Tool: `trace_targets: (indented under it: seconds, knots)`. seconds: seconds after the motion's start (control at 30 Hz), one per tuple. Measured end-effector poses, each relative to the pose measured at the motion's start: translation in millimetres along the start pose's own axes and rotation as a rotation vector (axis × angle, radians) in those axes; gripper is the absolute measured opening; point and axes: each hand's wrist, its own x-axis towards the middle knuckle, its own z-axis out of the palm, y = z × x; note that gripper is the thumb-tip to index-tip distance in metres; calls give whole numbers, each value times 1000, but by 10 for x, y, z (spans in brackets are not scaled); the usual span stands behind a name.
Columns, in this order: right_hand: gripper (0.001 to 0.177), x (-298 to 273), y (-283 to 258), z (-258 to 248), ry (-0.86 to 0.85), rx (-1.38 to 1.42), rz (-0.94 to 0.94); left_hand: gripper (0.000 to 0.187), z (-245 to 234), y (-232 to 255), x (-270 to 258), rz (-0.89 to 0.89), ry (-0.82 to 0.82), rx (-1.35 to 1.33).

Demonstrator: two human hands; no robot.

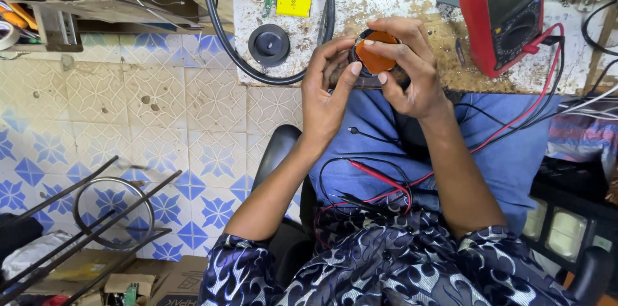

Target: Soldering a wire onto a small circuit board and then inspecting the board at a repair station.

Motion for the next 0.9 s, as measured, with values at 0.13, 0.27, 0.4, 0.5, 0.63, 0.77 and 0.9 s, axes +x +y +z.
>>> trace_targets:
  seconds: [0.13,0.27,0.4,0.5,0.63,0.77,0.9]
  knots:
    - [46,46,-46,-57,-3,133,49,32,-1,49,-12,156,-56,282]
    - [40,-16,25,-104,-37,251,123,31,-8,74,-13,156,-103,329]
    - [38,-13,46,-126,-46,345,171,31,-2,77,-11,174,-95,353]
    - [38,-22,59,-130,-35,395,216,28,10,99,-14,181,-95,365]
    - [34,-26,72,-116,-9,427,240,18,23,95,-12,176,-81,393]
    - [35,8,63,-133,-18,442,237,18,36,109,-17,182,-78,401]
    - [33,30,51,-126,4,462,252,19,44,87,-38,179,-68,414]
